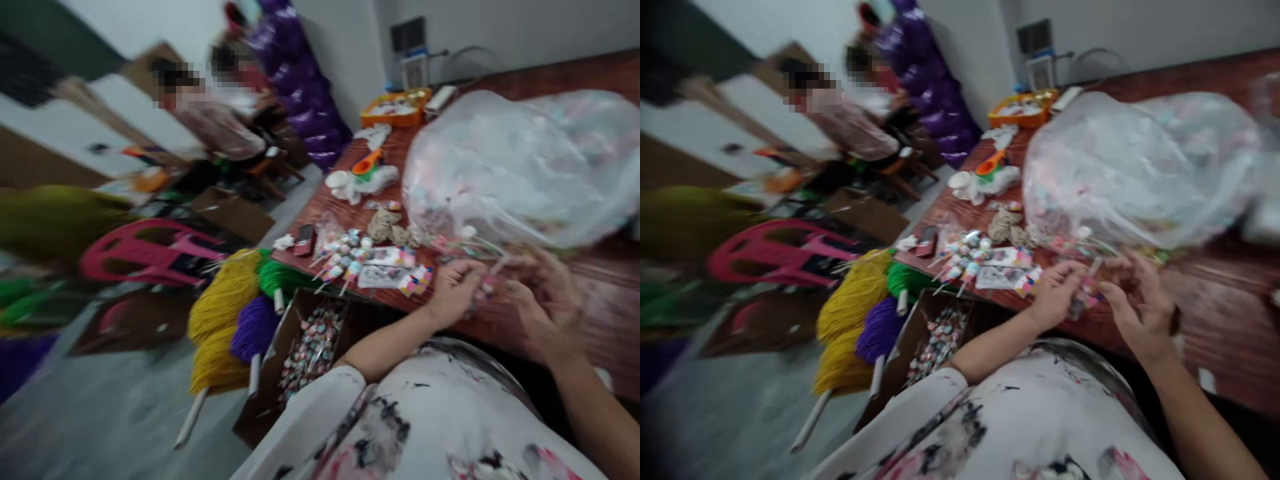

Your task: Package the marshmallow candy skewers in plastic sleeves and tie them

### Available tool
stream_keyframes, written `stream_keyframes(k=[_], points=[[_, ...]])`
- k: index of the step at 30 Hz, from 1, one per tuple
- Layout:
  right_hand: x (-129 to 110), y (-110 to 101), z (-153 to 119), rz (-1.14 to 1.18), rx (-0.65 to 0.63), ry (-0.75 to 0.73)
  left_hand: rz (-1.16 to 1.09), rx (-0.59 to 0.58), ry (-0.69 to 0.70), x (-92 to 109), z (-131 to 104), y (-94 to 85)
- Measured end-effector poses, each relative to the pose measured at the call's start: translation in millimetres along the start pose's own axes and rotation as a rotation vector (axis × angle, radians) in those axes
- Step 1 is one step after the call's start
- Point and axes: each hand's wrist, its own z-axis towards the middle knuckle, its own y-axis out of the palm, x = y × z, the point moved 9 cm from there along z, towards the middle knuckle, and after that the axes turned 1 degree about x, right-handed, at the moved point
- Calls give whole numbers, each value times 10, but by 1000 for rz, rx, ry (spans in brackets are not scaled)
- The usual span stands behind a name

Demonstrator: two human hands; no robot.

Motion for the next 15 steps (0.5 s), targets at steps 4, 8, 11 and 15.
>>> stream_keyframes(k=[4, 8, 11, 15], points=[[57, -2, -66, -33, 119, 151, 76, 15, 119, 139, 122, -6], [-17, 113, -68, -30, 116, 123, 165, -33, 219, 198, 34, 95], [-22, 106, -34, 21, 124, 91, 84, -121, 81, 80, -33, 157], [-16, 82, -69, -45, 129, 7, 70, -232, 22, 47, -121, 221]])
